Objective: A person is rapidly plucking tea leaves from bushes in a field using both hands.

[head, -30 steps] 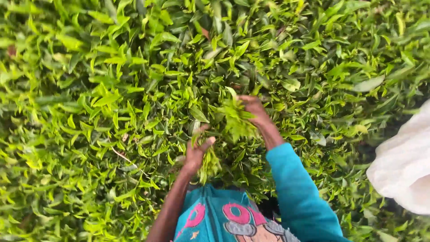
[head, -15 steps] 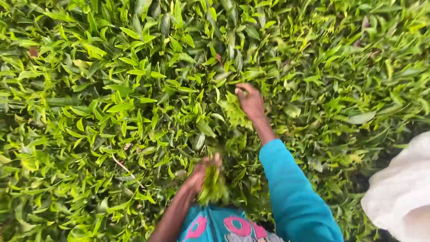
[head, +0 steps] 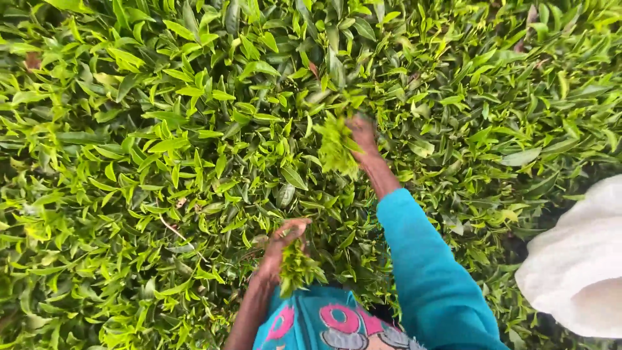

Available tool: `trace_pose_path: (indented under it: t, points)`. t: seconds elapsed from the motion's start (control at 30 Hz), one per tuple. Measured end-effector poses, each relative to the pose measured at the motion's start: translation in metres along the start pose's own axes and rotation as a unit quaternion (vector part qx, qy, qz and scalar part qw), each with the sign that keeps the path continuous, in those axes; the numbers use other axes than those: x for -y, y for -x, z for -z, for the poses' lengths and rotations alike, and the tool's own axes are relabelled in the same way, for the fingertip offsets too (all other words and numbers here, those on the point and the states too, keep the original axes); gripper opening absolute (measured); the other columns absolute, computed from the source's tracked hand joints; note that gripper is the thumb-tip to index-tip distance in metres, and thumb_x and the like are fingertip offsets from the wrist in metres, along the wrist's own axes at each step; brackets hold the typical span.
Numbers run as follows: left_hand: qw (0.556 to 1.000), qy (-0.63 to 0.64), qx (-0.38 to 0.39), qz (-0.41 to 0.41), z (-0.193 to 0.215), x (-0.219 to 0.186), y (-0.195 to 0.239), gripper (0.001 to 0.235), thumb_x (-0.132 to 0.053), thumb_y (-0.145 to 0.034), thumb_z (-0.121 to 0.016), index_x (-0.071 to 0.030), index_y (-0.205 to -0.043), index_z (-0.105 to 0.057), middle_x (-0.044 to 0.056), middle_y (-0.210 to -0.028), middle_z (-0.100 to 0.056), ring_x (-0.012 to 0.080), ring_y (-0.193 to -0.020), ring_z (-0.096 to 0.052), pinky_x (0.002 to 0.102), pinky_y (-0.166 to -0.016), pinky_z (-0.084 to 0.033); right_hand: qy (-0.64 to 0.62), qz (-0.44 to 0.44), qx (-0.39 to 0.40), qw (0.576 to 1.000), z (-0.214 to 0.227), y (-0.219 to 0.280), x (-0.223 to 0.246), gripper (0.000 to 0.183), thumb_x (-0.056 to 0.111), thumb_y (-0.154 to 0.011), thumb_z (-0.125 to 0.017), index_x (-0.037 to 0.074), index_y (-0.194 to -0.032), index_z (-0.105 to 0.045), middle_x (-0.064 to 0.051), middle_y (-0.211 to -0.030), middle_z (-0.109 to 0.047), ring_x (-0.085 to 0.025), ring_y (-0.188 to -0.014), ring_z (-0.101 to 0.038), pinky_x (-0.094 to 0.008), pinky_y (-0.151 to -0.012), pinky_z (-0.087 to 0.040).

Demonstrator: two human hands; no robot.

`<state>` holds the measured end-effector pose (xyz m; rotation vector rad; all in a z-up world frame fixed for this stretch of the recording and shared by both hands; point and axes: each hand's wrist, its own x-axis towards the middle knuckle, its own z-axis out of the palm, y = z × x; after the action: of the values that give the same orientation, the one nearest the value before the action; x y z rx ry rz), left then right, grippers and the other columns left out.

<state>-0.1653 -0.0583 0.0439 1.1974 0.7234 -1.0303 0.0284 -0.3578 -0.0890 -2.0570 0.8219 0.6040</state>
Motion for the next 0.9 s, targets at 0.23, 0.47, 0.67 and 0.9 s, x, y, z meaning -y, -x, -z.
trace_pose_path:
  t: [0.23, 0.47, 0.67, 0.9]
  points:
    - [0.998, 0.030, -0.016, 0.049, -0.034, -0.013, 0.016, 0.041, -0.054, -0.101, -0.075, -0.022, -0.125, -0.079, 0.019, -0.141, -0.074, 0.0435, -0.142, -0.063, 0.070, -0.126, -0.034, -0.087, -0.018, 0.027, 0.996, 0.047, 0.022, 0.063, 0.057, 0.032, -0.116, -0.068, 0.006, -0.160, -0.041, -0.024, -0.162, -0.046, -0.041, -0.153, -0.046, -0.063, -0.128, -0.037]
    - [0.997, 0.040, -0.062, 0.035, -0.017, -0.033, 0.043, 0.042, -0.048, -0.100, -0.078, -0.014, -0.125, -0.076, 0.023, -0.140, -0.073, 0.0463, -0.147, -0.058, 0.071, -0.132, -0.023, -0.308, 0.035, 0.075, 0.948, 0.041, -0.006, 0.049, 0.018, 0.021, -0.107, -0.079, 0.008, -0.094, -0.079, -0.006, -0.086, -0.067, -0.017, -0.075, -0.061, -0.039, -0.081, -0.050]
    - [0.984, 0.018, -0.172, -0.036, -0.002, -0.041, 0.025, 0.018, -0.017, -0.111, -0.070, -0.007, -0.123, -0.076, 0.023, -0.122, -0.077, 0.0437, -0.140, -0.065, 0.069, -0.131, -0.032, -0.270, 0.077, 0.110, 0.953, 0.030, 0.085, 0.007, 0.022, 0.023, -0.111, -0.073, 0.008, -0.097, -0.080, -0.004, -0.080, -0.067, -0.013, -0.070, -0.058, -0.034, -0.076, -0.050]
    - [0.947, -0.219, -0.153, -0.179, -0.017, -0.212, -0.005, 0.065, -0.016, -0.113, -0.067, -0.004, -0.170, -0.038, 0.039, -0.162, -0.052, 0.0561, -0.145, -0.056, 0.074, -0.121, -0.044, -0.252, 0.065, 0.143, 0.955, -0.009, 0.211, -0.077, 0.029, 0.025, -0.116, -0.065, 0.006, -0.100, -0.081, -0.001, -0.074, -0.067, -0.007, -0.065, -0.055, -0.028, -0.070, -0.050]
